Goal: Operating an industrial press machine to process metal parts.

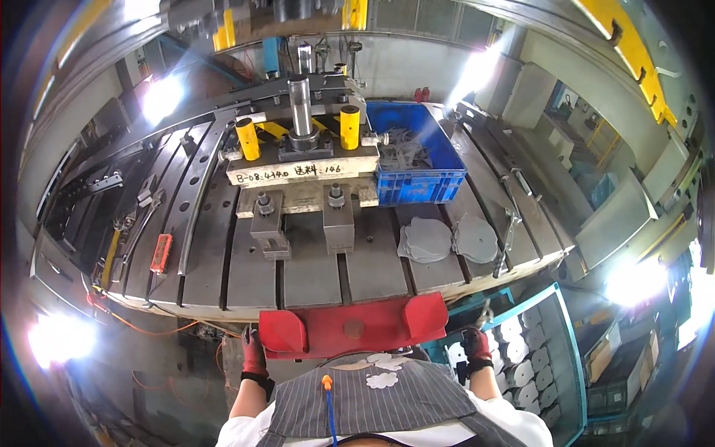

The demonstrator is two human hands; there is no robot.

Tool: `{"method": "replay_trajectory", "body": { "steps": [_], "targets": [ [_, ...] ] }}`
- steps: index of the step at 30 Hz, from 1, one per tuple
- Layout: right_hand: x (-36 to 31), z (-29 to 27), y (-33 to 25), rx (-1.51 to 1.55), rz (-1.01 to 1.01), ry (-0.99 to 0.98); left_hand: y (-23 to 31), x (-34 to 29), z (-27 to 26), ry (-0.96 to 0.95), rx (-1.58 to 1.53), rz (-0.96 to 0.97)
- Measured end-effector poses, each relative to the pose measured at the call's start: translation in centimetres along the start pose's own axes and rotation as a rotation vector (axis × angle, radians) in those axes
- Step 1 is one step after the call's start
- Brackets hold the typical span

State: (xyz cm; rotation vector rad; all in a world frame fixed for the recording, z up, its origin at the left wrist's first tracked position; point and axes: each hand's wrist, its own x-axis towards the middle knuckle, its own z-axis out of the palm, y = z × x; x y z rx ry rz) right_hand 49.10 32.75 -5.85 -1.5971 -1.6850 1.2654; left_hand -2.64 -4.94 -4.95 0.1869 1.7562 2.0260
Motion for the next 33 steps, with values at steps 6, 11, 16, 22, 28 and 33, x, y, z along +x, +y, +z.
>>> {"method": "replay_trajectory", "body": {
  "steps": [6, 11, 16, 22, 28, 33],
  "targets": [
    [3.0, 1.3, -14.3, 0.445, -0.411, 0.226, 2.1, 0.1, 4.4, 0.138, 0.184, 0.085],
    [4.2, 5.4, -32.1, 0.58, -0.234, -0.175, 1.1, 0.9, 3.6, 0.156, 0.136, 0.113],
    [12.6, 12.6, -44.7, 0.375, -0.651, -0.42, 4.2, -0.7, 5.6, 0.185, 0.245, 0.153],
    [23.8, 21.2, -59.6, 0.24, -0.945, -0.362, 2.8, -0.3, 5.2, 0.265, 0.292, 0.23],
    [28.1, 25.7, -65.7, -0.439, -0.904, -0.016, 2.6, -0.1, 5.3, 0.288, 0.281, 0.219],
    [32.0, 27.3, -66.0, -0.62, -0.888, -0.17, 2.9, 0.0, 5.6, 0.268, 0.271, 0.212]
  ]
}}
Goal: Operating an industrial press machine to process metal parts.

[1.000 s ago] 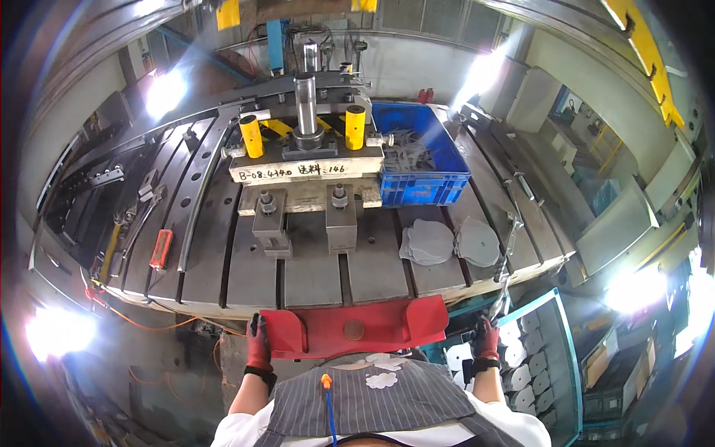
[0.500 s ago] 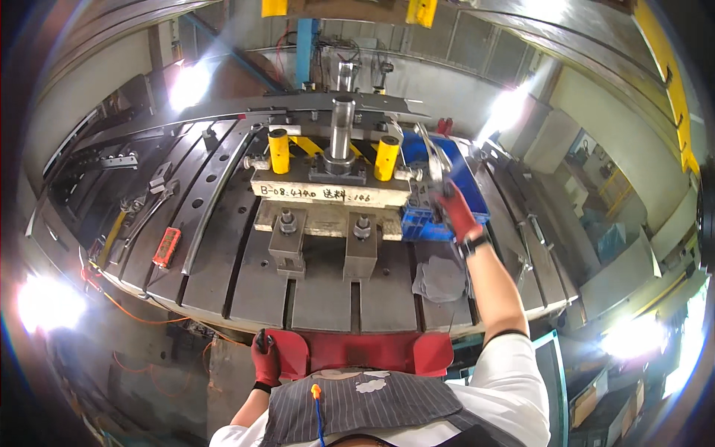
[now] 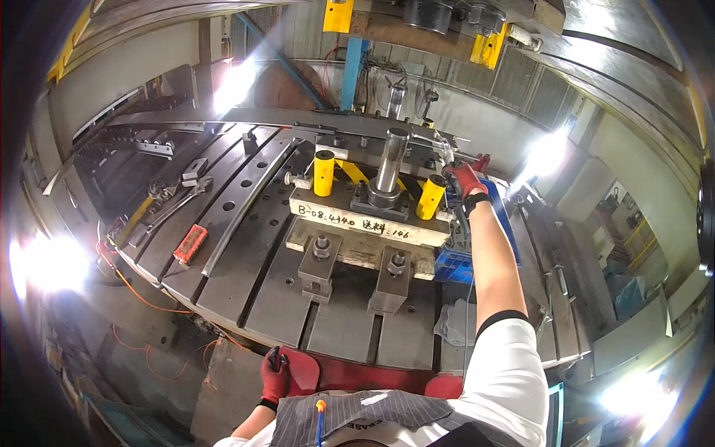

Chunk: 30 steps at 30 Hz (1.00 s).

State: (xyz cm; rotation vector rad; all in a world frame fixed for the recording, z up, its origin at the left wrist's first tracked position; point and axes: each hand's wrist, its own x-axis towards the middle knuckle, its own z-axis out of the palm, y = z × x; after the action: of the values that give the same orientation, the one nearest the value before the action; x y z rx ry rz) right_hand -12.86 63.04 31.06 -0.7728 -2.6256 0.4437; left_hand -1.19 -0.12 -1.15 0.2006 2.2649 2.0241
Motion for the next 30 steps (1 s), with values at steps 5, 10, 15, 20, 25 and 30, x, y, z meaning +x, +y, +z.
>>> {"method": "replay_trajectory", "body": {
  "steps": [5, 10, 15, 20, 25, 30],
  "targets": [
    [-3.6, -1.4, -3.8, 0.4, -0.17, 0.318, 0.7, -0.7, -0.6, 0.008, 0.099, 0.062],
    [-9.5, -2.5, 0.4, 0.267, -0.214, 0.536, 1.0, -0.3, -0.3, -0.013, 0.062, 0.053],
    [-25.2, -5.2, 1.4, 0.573, -0.089, 0.242, -1.5, -0.3, -0.6, -0.005, -0.068, -0.009],
    [-40.7, -5.7, 3.9, 0.432, 0.086, 0.185, -2.1, 0.4, -0.9, -0.132, -0.063, -0.057],
    [-51.3, -3.0, 6.2, 0.59, 0.467, 0.008, -0.6, 0.5, -0.2, -0.114, 0.049, -0.025],
    [-56.5, 4.7, 13.3, 0.637, 0.571, -0.019, -1.5, 0.3, -0.3, -0.144, 0.25, 0.196]
  ]
}}
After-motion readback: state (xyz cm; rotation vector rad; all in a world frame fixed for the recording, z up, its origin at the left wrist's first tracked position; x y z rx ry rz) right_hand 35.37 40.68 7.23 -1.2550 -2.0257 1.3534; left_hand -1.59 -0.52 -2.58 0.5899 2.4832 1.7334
